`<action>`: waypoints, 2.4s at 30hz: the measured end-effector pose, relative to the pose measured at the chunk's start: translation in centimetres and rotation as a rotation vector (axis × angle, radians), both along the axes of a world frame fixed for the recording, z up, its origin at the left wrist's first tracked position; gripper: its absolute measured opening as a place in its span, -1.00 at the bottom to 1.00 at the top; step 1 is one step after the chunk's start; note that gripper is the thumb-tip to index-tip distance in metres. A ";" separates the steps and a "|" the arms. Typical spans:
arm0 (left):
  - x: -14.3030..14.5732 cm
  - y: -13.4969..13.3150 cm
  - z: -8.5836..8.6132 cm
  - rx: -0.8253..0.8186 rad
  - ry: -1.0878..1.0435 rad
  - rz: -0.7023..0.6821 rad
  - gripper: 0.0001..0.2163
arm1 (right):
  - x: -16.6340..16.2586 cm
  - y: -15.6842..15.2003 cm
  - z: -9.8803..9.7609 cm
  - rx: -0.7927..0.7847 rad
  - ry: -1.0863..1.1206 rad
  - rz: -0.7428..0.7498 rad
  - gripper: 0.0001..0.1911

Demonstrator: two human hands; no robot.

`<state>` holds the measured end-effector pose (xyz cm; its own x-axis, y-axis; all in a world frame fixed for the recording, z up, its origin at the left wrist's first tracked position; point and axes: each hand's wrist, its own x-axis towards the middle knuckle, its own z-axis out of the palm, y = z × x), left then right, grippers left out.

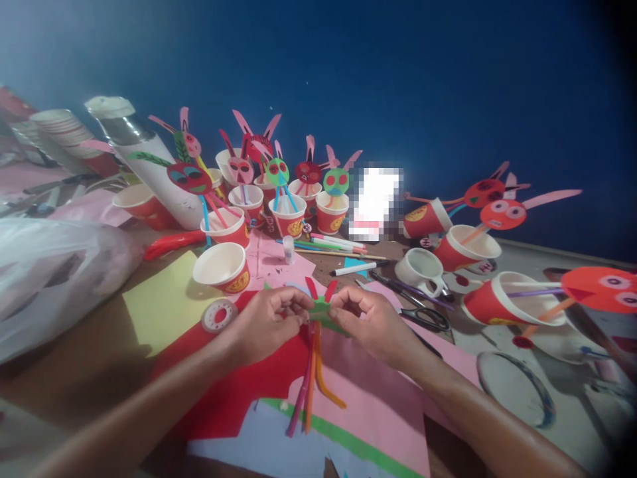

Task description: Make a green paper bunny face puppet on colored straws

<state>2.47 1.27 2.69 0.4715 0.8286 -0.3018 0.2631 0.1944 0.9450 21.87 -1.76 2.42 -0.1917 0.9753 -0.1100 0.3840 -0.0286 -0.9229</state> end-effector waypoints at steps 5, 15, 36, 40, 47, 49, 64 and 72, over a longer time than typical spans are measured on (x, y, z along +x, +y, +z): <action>0.1 -0.1 0.0 0.057 0.041 -0.028 -0.84 | -0.3 0.0 -0.2 -0.004 -0.027 -0.002 -0.92; 0.8 -0.8 0.3 0.061 0.044 -0.068 -0.80 | -0.9 -0.5 -0.2 0.037 -0.050 -0.060 -0.78; 0.5 -0.1 0.6 0.140 0.092 -0.093 -0.91 | -0.6 -0.3 -0.7 -0.017 0.101 0.053 -0.86; 0.8 -0.3 0.6 0.139 0.099 -0.121 -0.92 | -0.9 -0.5 -0.8 0.006 0.104 0.083 -0.92; 1.1 -0.4 1.0 0.138 0.092 -0.113 -0.90 | -0.6 -0.5 -0.7 0.060 0.047 0.033 -0.85; 0.9 -0.4 0.7 0.139 0.087 -0.071 -0.84 | -0.5 -0.5 -0.5 0.066 0.033 0.030 -0.84; 0.7 -4.3 -2.4 0.914 0.554 -0.226 -0.81 | 0.7 1.4 -2.5 -0.060 0.207 -0.099 -0.86; 0.6 -6.0 -4.2 1.054 0.633 -0.288 -0.71 | 0.4 1.5 -3.0 -0.122 0.272 -0.115 -0.85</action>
